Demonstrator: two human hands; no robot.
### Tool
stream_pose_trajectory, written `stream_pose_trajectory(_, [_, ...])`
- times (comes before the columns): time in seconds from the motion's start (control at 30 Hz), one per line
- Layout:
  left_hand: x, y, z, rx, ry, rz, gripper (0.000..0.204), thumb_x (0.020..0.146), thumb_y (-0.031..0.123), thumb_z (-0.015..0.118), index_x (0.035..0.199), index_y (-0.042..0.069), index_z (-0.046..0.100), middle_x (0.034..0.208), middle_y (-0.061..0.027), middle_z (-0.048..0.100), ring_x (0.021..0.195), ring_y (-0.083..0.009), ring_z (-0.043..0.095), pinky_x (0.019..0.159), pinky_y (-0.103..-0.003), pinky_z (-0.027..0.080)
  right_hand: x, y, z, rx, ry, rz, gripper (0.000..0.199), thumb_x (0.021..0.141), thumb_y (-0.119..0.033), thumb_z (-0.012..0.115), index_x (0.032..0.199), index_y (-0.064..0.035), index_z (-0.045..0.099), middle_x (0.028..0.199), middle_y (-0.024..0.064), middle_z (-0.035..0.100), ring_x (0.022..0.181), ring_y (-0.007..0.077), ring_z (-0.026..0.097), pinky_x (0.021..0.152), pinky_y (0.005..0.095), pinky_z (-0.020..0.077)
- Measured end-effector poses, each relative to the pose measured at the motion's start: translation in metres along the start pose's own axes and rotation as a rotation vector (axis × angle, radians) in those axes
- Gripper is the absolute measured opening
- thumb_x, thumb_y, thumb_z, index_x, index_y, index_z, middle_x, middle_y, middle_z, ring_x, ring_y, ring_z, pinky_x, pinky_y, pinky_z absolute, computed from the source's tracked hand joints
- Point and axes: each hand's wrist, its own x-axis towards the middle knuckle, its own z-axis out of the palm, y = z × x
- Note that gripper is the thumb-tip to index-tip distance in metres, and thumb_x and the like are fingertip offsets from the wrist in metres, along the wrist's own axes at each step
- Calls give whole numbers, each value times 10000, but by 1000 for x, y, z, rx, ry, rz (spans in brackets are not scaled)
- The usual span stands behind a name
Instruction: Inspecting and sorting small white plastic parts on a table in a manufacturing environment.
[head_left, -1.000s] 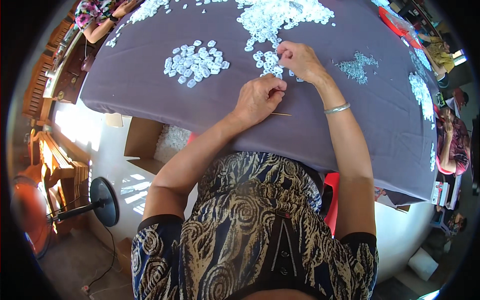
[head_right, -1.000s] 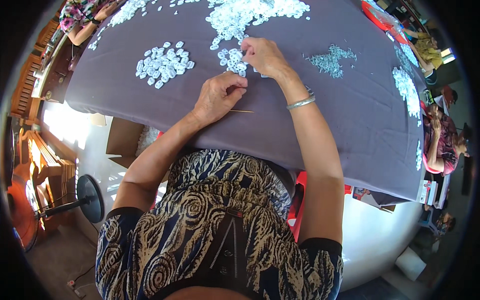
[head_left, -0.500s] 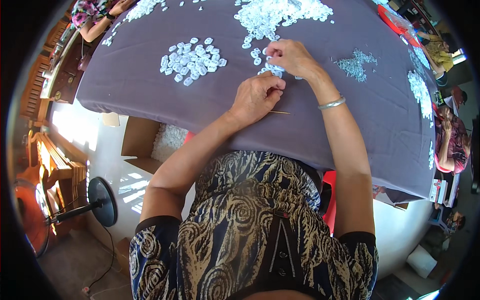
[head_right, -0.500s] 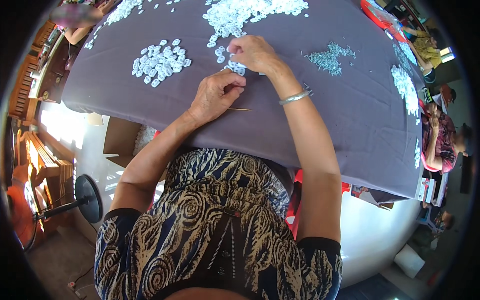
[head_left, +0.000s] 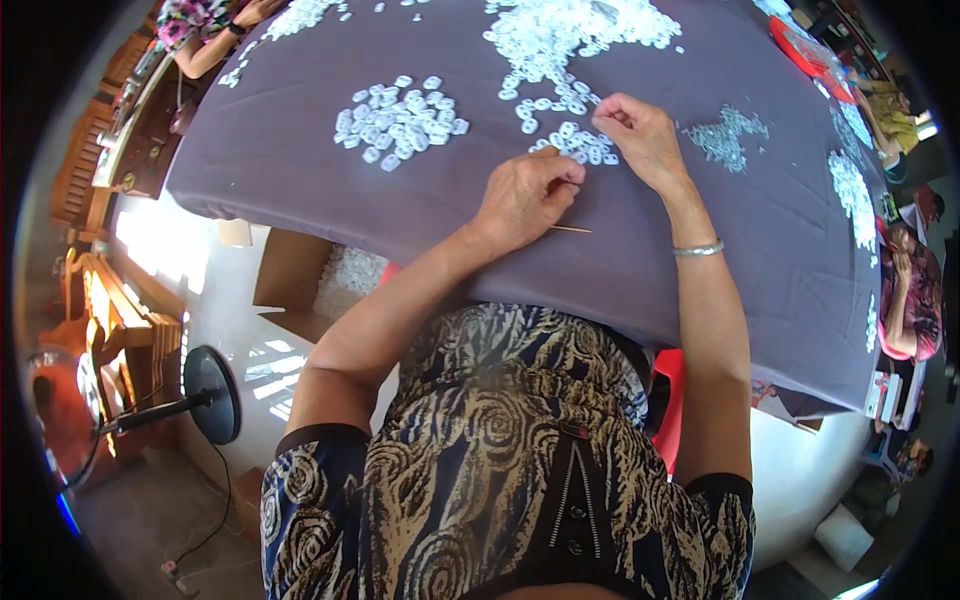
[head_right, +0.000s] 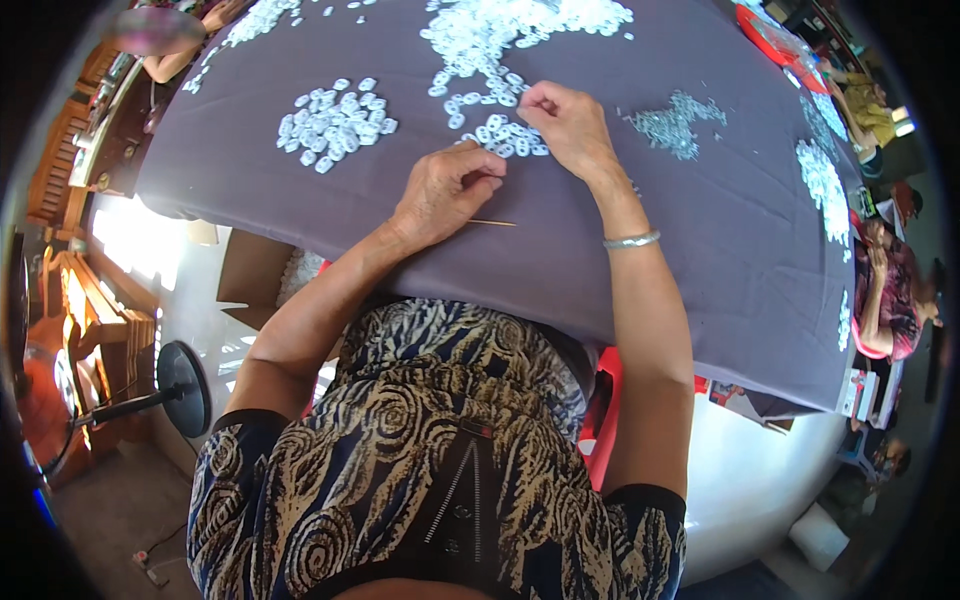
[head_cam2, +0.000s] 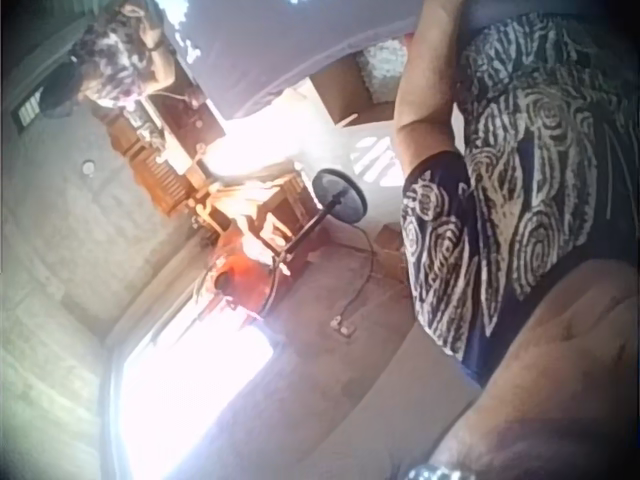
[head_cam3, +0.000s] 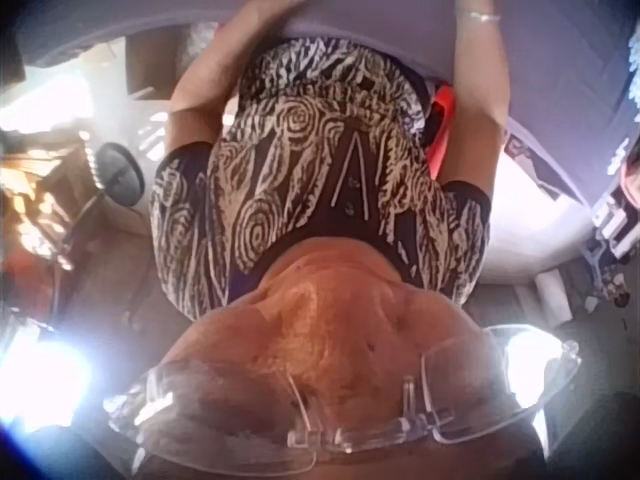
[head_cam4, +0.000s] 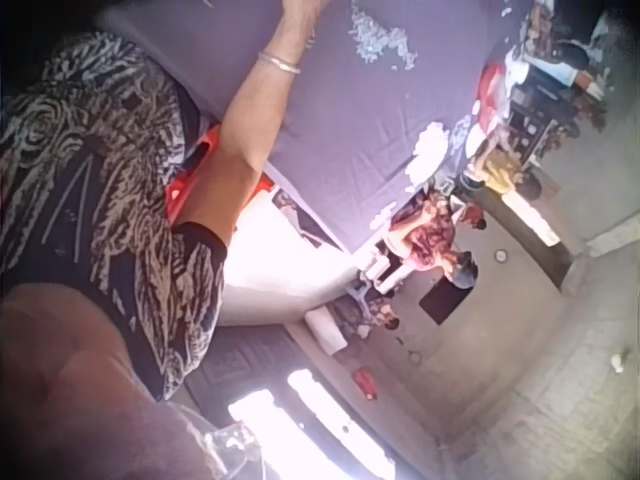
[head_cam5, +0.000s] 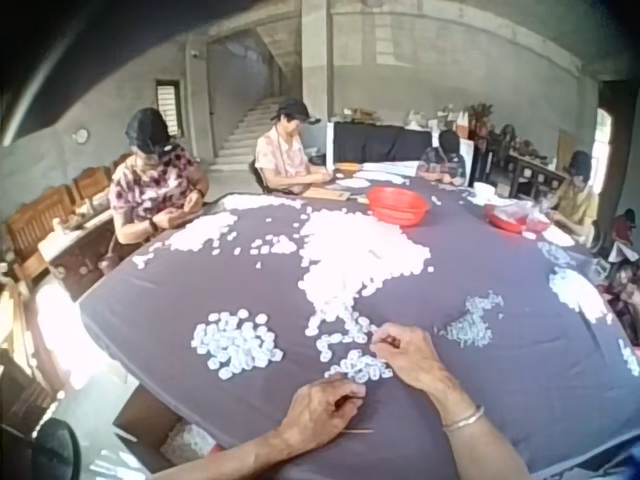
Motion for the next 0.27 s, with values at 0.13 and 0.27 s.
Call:
stream_pose_trajectory(0.13, [0, -4, 3, -37, 72, 71, 82, 752, 41, 645, 823, 82, 638, 780, -88, 627, 675, -283, 632, 611, -393, 491, -4, -5, 7, 191, 86, -73, 120, 888, -144, 647, 848, -31, 639, 664, -40, 566, 567, 33, 481, 494, 189, 372])
stream_pose_trajectory(0.27, [-2, 0, -2, -10, 83, 77, 76, 740, 75, 673, 803, 96, 636, 795, -89, 637, 742, -284, 648, 668, -380, 510, -6, -17, 4, 582, 66, 288, 226, 903, -244, 644, 757, -75, 611, 531, -43, 485, 383, 22, 368, 329, 188, 230])
